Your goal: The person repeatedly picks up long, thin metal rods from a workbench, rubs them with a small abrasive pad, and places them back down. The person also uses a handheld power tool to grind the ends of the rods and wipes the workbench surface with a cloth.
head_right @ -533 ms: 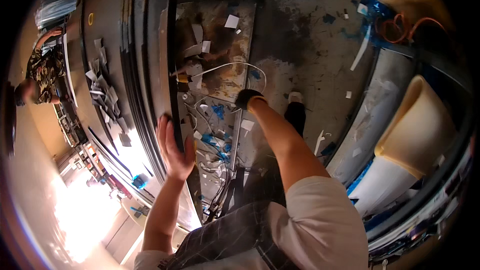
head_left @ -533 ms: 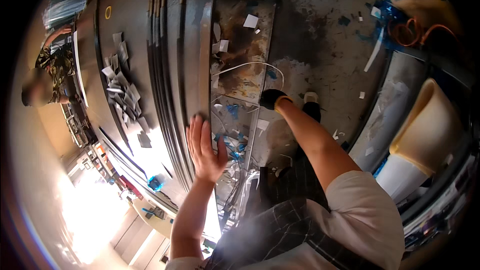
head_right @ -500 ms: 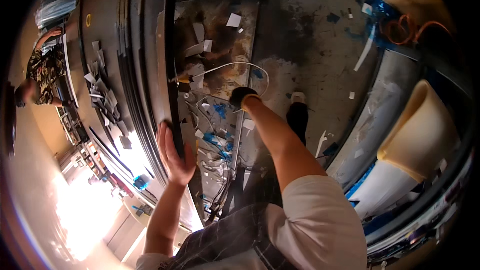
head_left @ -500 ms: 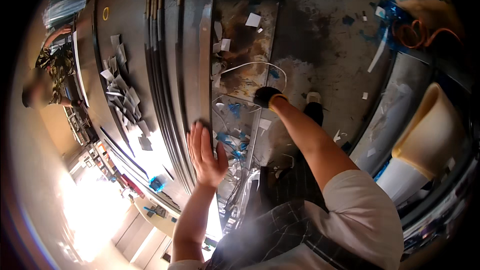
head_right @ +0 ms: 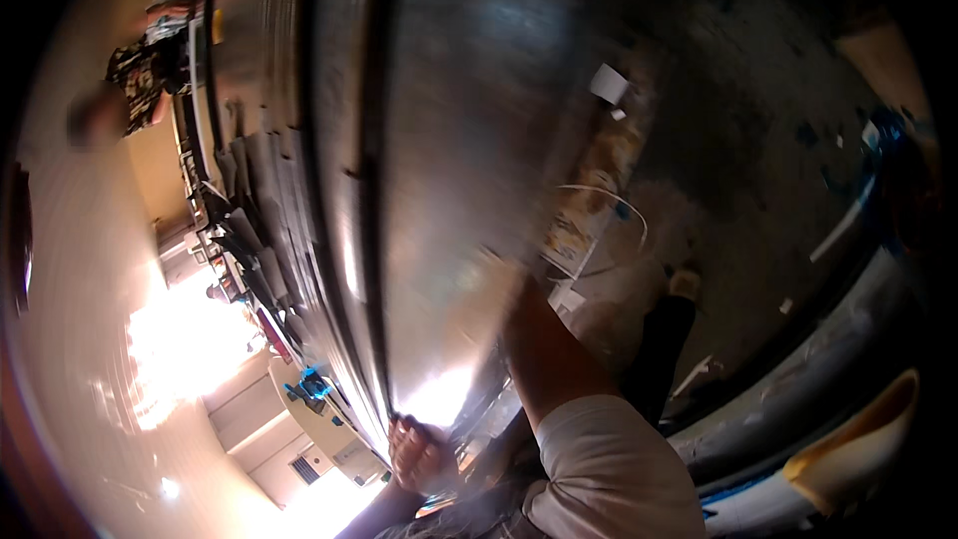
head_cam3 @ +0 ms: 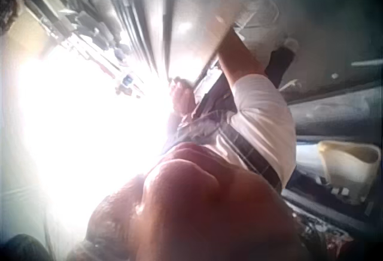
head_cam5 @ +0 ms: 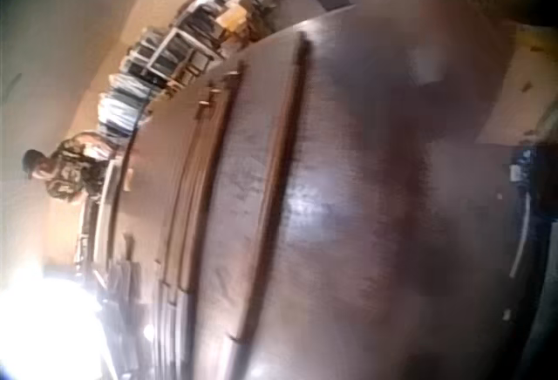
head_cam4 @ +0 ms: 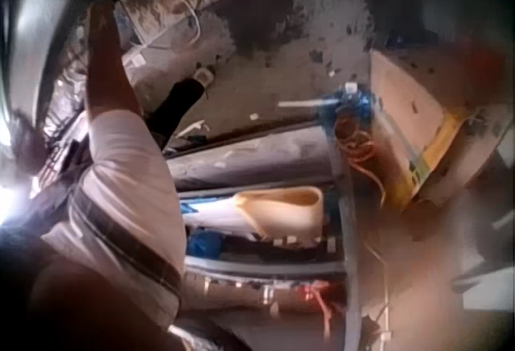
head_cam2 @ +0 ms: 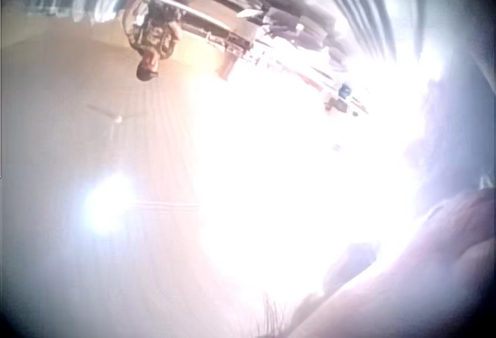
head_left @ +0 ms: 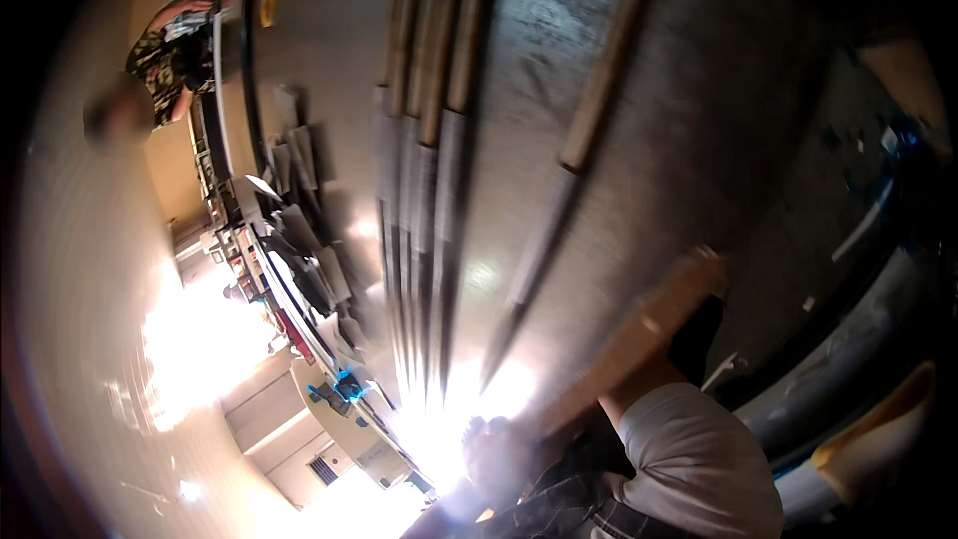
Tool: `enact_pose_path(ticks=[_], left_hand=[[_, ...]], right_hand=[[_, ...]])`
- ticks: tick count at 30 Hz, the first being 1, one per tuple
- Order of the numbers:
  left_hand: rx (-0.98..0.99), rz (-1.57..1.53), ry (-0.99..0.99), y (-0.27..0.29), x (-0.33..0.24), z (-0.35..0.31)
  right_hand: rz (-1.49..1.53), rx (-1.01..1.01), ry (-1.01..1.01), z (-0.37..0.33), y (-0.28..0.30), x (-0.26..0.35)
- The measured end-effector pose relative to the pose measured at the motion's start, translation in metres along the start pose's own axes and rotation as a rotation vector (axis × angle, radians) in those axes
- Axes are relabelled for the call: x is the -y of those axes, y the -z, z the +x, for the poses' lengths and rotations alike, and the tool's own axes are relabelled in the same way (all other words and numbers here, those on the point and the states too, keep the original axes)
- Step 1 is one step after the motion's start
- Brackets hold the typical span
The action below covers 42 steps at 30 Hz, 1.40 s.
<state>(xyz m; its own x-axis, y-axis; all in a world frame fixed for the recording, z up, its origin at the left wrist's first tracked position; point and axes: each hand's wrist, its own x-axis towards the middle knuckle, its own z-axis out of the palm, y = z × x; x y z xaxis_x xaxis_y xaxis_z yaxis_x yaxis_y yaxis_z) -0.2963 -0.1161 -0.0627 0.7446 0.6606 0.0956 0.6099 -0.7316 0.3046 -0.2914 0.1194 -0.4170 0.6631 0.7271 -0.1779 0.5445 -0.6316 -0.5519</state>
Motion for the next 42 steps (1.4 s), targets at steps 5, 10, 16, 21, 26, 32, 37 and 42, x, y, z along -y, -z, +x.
enact_pose_path(ticks=[5, 10, 16, 21, 26, 32, 37, 42], left_hand=[[0.266, 0.310, -0.180, 0.016, -0.007, 0.062], [0.487, 0.339, -0.256, 0.030, -0.019, 0.085], [0.239, 0.106, -0.034, 0.023, -0.020, 0.023], [0.311, 0.063, -0.039, 0.023, -0.006, 0.024], [0.192, 0.015, -0.117, 0.025, -0.008, 0.037], [-0.051, -0.150, -0.089, 0.038, -0.014, 0.045], [-0.206, -0.030, 0.219, 0.037, -0.001, 0.085], [-0.081, 0.030, 0.398, 0.022, 0.016, 0.098]], right_hand=[[-0.016, 0.223, -0.016, 0.000, -0.019, -0.001], [0.058, 0.382, 0.025, -0.007, -0.006, -0.033], [0.193, 0.698, 0.131, -0.099, 0.080, -0.124], [0.354, 1.083, -0.023, -0.158, 0.231, -0.210], [0.823, 0.733, -0.573, -0.211, 0.369, -0.271], [0.748, 0.281, -0.342, -0.189, 0.517, -0.267], [0.490, 0.003, 0.089, -0.137, 0.574, -0.221], [0.342, 0.122, 0.228, -0.073, 0.600, -0.131]])
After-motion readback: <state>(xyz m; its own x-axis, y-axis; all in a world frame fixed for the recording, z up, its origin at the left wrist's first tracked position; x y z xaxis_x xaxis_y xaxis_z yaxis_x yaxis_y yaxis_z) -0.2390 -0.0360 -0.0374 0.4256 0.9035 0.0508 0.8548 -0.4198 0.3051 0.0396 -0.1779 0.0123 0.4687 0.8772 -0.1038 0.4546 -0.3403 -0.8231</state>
